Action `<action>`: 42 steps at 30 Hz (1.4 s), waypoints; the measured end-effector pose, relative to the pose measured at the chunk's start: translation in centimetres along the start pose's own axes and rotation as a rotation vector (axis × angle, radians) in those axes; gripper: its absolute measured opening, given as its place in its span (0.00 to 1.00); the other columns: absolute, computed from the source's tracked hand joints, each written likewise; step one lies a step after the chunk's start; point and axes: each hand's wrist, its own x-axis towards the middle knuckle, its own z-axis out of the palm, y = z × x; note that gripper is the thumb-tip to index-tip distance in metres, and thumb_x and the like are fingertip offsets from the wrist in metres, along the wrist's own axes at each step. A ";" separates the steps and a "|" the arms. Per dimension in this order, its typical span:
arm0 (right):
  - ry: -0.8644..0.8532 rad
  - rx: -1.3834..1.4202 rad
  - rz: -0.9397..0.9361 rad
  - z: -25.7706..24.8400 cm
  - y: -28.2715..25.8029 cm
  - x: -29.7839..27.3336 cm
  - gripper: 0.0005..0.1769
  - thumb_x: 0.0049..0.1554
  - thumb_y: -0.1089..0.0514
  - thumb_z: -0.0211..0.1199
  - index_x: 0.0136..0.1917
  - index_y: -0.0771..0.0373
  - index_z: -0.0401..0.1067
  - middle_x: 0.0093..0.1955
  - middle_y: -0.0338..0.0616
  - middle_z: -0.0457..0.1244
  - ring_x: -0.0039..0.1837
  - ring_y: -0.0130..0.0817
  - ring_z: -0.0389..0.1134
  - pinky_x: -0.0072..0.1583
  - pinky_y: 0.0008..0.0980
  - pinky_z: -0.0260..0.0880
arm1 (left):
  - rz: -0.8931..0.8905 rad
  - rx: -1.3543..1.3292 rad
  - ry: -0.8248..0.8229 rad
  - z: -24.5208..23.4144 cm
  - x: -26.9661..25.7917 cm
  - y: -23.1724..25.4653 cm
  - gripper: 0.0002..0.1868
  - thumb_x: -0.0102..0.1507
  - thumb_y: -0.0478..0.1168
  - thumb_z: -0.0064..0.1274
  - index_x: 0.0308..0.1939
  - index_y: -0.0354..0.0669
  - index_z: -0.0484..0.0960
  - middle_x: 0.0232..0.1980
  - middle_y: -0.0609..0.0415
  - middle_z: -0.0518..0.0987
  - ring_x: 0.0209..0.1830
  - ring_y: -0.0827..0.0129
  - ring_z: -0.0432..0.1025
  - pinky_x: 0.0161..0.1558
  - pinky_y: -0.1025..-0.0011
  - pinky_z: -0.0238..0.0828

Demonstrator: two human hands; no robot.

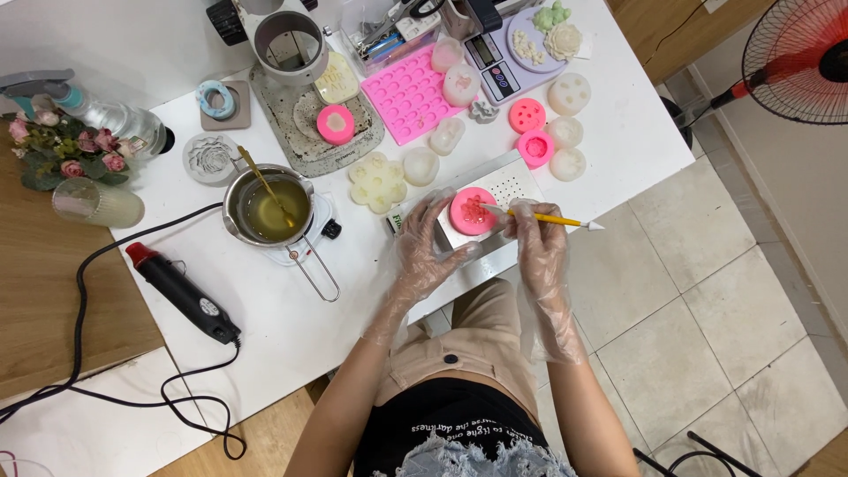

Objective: Preparing wax, heating it with a heat gun, and working with molds to create candles.

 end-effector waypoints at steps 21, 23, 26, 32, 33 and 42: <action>0.151 0.435 0.368 2.2 -6.0 -0.2 0.16 0.61 0.47 0.66 0.46 0.59 0.68 0.35 0.36 0.60 0.34 0.23 0.59 0.39 0.27 0.64 | -0.056 -0.020 0.034 0.4 -0.3 -0.1 0.50 0.55 0.59 0.70 0.75 0.54 0.63 0.74 0.46 0.66 0.76 0.51 0.59 0.74 0.52 0.55; 0.135 0.465 0.396 2.8 -6.5 -0.6 0.15 0.61 0.47 0.66 0.46 0.58 0.67 0.35 0.35 0.61 0.34 0.22 0.59 0.39 0.27 0.63 | -0.057 -0.006 0.032 0.3 -0.3 0.1 0.50 0.54 0.59 0.71 0.75 0.53 0.63 0.74 0.46 0.66 0.76 0.50 0.59 0.74 0.51 0.55; 0.070 0.497 0.424 4.1 -7.6 -0.6 0.14 0.62 0.48 0.66 0.46 0.57 0.67 0.35 0.34 0.60 0.34 0.21 0.58 0.40 0.27 0.61 | -0.076 -0.014 0.057 -0.5 0.0 1.3 0.51 0.53 0.56 0.71 0.75 0.52 0.63 0.73 0.43 0.65 0.76 0.48 0.59 0.74 0.51 0.56; -0.085 0.502 0.521 8.2 -8.7 -0.4 0.12 0.63 0.49 0.64 0.46 0.58 0.68 0.36 0.34 0.61 0.35 0.22 0.59 0.41 0.28 0.63 | -0.212 -0.073 0.222 -2.9 -3.2 3.7 0.50 0.51 0.49 0.72 0.72 0.44 0.63 0.69 0.34 0.64 0.70 0.40 0.59 0.67 0.49 0.58; -0.129 0.506 0.542 9.0 -8.8 -0.4 0.12 0.63 0.50 0.63 0.47 0.59 0.68 0.37 0.35 0.61 0.36 0.22 0.60 0.42 0.29 0.65 | -0.221 -0.074 0.306 -3.3 -4.4 4.1 0.43 0.56 0.47 0.70 0.71 0.43 0.64 0.67 0.38 0.70 0.70 0.42 0.64 0.68 0.51 0.63; -0.474 0.082 0.372 19.3 1.0 0.7 0.16 0.64 0.48 0.60 0.53 0.64 0.70 0.45 0.45 0.70 0.41 0.24 0.67 0.48 0.27 0.72 | -0.701 -0.115 0.801 -11.4 -8.1 2.8 0.37 0.68 0.47 0.57 0.73 0.34 0.57 0.68 0.39 0.71 0.61 0.55 0.73 0.60 0.61 0.74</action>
